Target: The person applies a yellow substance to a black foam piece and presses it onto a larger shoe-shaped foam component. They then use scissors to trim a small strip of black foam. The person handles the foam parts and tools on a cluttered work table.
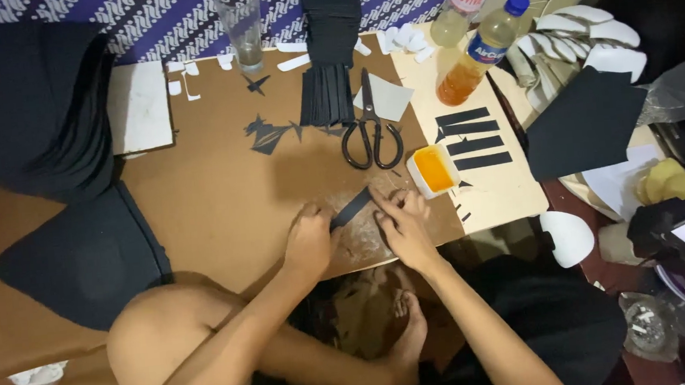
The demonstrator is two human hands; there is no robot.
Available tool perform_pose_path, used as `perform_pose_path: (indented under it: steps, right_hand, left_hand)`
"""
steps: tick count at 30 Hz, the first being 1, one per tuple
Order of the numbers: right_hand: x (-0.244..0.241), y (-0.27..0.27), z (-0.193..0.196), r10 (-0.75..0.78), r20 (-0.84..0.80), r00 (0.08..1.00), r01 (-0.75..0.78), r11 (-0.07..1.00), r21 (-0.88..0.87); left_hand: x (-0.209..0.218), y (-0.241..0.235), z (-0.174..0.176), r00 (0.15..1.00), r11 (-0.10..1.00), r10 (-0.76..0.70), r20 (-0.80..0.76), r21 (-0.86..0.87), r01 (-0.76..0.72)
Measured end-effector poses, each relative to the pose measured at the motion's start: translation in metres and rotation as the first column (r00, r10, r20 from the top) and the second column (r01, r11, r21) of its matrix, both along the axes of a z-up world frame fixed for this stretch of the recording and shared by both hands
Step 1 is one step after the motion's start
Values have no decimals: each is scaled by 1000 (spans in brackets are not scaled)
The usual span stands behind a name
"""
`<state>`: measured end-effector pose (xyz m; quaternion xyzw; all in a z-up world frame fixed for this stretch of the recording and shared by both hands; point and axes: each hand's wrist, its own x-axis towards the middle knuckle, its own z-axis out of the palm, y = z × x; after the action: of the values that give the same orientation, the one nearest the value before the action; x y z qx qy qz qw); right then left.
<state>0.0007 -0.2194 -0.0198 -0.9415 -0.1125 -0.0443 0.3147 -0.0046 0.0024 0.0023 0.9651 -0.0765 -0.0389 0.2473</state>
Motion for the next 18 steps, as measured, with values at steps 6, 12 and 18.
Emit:
perform_pose_path:
  steps: [6,12,18]
  right_hand:
    - [0,13,7,6,63,998,13,955,-295]
    - [-4,11,19,68,168,983,15,893,-449]
    - [6,8,13,66,197,978,32,890,-456]
  left_hand:
    - [3,3,2,996,992,-41,-83,-119,31]
    - [3,3,5,996,994,-39,-79,-101,31]
    - [2,1,13,995,993,-14,-100,-117,2]
